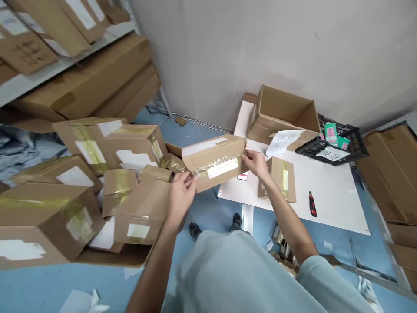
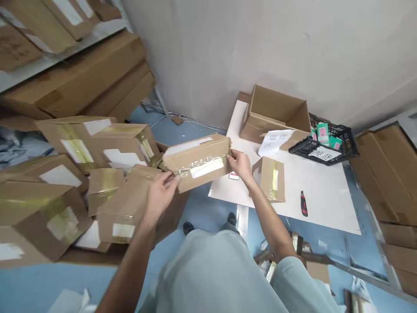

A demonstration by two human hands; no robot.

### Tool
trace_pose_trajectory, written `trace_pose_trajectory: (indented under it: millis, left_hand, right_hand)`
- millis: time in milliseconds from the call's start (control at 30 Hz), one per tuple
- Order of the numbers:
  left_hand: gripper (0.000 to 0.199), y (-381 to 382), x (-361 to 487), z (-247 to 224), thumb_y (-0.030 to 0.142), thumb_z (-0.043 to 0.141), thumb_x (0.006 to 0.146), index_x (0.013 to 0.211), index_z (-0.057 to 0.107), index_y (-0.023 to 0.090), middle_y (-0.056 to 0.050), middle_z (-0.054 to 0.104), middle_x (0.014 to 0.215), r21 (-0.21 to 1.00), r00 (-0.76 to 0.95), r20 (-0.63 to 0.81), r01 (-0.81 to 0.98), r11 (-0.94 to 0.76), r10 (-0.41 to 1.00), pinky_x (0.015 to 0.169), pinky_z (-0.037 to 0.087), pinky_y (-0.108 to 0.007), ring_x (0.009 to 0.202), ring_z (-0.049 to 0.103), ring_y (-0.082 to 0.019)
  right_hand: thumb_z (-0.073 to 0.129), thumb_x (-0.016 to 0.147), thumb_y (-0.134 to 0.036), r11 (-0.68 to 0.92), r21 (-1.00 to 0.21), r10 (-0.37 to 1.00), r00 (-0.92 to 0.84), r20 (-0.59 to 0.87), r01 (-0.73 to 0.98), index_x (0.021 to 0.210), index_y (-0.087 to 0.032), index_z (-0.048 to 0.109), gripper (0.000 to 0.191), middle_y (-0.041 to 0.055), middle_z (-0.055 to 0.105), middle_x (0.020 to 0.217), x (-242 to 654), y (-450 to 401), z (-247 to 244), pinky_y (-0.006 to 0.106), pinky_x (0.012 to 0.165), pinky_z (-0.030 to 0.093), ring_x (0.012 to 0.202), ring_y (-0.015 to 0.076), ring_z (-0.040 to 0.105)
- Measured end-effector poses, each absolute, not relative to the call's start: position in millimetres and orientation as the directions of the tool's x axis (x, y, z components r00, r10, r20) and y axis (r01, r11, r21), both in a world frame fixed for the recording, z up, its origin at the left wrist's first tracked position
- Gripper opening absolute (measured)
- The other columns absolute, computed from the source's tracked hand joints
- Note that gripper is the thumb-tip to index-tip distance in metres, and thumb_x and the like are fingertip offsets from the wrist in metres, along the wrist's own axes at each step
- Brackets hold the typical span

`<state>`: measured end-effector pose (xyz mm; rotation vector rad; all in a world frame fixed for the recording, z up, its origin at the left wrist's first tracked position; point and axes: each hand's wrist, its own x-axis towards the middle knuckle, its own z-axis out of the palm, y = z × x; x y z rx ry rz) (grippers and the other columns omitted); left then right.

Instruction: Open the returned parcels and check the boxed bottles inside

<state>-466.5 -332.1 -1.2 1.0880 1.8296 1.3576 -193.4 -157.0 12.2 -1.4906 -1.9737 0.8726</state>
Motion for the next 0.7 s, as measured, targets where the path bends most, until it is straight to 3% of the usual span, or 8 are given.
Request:
trace_pose_trajectory:
  millis: [133,233,333,467,567,700]
  left_hand:
    - [0.049,-311,-332,-65,0.053,0.087,0.078,0.111,0.078,0.018,-0.015,0.077,0.125,0.953,-0.277,-0.303,-0.086,0.291,0.912,0.114,0.059,-0.048,0.123,0.077,-0.034]
    - [0.056,-300,-236,-94,0.053,0.092,0.073,0.113,0.079,0.016,-0.017,0.081,0.127,0.855,-0.086,-0.489,-0.242,0.458,0.868,0.12,0.053,-0.052,0.127,0.075,-0.037]
    - [0.055,-289,-157,-112,0.05,0.095,0.073,0.114,0.08,0.016,-0.019,0.078,0.138,0.81,-0.048,-0.534,-0.317,0.494,0.844,0.123,0.049,-0.051,0.135,0.072,-0.038]
    - [0.055,-264,-89,-127,0.044,0.095,0.077,0.121,0.078,0.016,-0.022,0.068,0.155,0.763,0.042,-0.588,-0.305,0.571,0.808,0.125,0.047,-0.051,0.144,0.066,-0.038]
    - [0.054,-245,-64,-136,0.039,0.095,0.077,0.121,0.078,0.013,-0.025,0.063,0.16,0.714,0.116,-0.65,-0.248,0.655,0.751,0.125,0.048,-0.053,0.147,0.063,-0.039]
    - [0.049,-242,-72,-138,0.036,0.099,0.072,0.112,0.082,0.014,-0.023,0.073,0.147,0.688,0.156,-0.663,-0.259,0.678,0.732,0.12,0.052,-0.058,0.135,0.07,-0.039]
  right_hand:
    - [0.055,0.104,-0.031,0.199,-0.476,0.963,-0.261,-0.068,0.857,0.129,-0.02,0.077,0.035,0.0125,0.085,0.116,-97,-117,-16,0.037,0.095,0.053,0.11,0.0333,0.077]
    - [0.058,0.105,-0.032,0.261,-0.344,0.94,-0.318,-0.121,0.902,0.141,-0.015,0.072,0.042,0.0181,0.082,0.128,-39,-88,-38,0.042,0.11,0.048,0.124,0.036,0.072]
    - [0.057,0.106,-0.03,0.313,-0.247,0.929,-0.35,-0.123,0.917,0.148,-0.014,0.068,0.046,0.0203,0.078,0.136,9,-61,-57,0.047,0.125,0.035,0.134,0.036,0.067]
    - [0.054,0.107,-0.026,0.285,-0.179,0.922,-0.32,-0.217,0.942,0.142,-0.015,0.07,0.04,0.0184,0.079,0.135,55,-30,-78,0.049,0.133,0.026,0.133,0.0327,0.068]
    - [0.051,0.107,-0.019,0.236,-0.152,0.915,-0.272,-0.297,0.96,0.15,-0.011,0.064,0.046,0.0202,0.073,0.148,74,-19,-91,0.049,0.136,0.023,0.143,0.0309,0.065]
    - [0.048,0.107,-0.022,0.217,-0.193,0.949,-0.253,-0.185,0.957,0.16,-0.002,0.054,0.057,0.0257,0.053,0.17,74,-31,-103,0.051,0.138,0.022,0.162,0.0343,0.046]
